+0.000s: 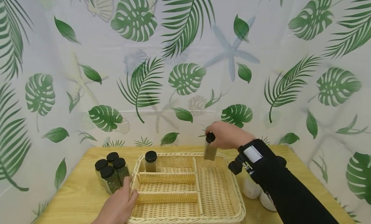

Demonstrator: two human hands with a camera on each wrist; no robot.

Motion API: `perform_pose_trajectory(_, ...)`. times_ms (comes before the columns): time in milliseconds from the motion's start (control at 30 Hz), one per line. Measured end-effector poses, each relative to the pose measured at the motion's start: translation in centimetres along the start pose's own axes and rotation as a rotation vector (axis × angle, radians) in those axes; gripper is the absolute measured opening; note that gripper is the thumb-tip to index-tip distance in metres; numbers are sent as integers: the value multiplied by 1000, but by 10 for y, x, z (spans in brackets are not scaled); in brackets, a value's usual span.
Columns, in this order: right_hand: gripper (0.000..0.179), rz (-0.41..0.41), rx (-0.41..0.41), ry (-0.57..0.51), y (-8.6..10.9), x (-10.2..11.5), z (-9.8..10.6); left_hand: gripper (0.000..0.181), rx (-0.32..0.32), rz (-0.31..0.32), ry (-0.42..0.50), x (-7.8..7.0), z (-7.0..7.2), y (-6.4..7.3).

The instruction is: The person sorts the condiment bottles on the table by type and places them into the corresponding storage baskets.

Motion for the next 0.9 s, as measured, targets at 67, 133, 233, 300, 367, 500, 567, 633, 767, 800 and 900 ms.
perform_pose_trajectory(67,27,19,12,-8,-9,9,-5,57,-6,-3,-1,0,-2,0)
perform_pose_trajectory(133,28,38,18,-11,-18,18,-10,56,-25,-15,-7,-1,-2,0)
perform_pose_trajectory(233,30,61,25,-10,-31,31,-15,54,-56,-34,-18,-2,-2,0)
perform_pose_trajectory(300,30,70,29,-15,-38,40,-19,54,-65,-41,-22,-3,0,0)
perform_pose_trajectory(367,30,80,43,-29,-43,49,-23,55,-56,-38,-22,-2,0,2)
perform_pose_trajectory(500,30,101,53,-37,-54,64,-30,56,-36,-30,-11,-1,0,2)
perform_pose_trajectory(567,30,106,60,-37,-59,70,-35,57,-35,-29,-7,-1,0,1)
perform_pose_trajectory(633,30,115,61,-41,-64,73,-41,57,-37,-28,-5,0,0,1)
perform_pose_trajectory(767,26,114,72,-54,-71,78,-52,56,-29,-27,-6,0,1,0)
perform_pose_trajectory(800,25,113,74,-55,-72,78,-55,56,-25,-26,-8,0,1,0)
perform_pose_trajectory(900,22,106,86,-61,-76,81,-62,56,-26,-26,-13,0,2,1)
Point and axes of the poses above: each hand's wrist, its own y-axis away from the middle knuckle, its own z-axis out of the back of the hand, x = y × z, the point moved 4 cm from there along -y, towards the middle knuckle, and after that the axes turned 3 degrees about y, right-handed, at the moved point
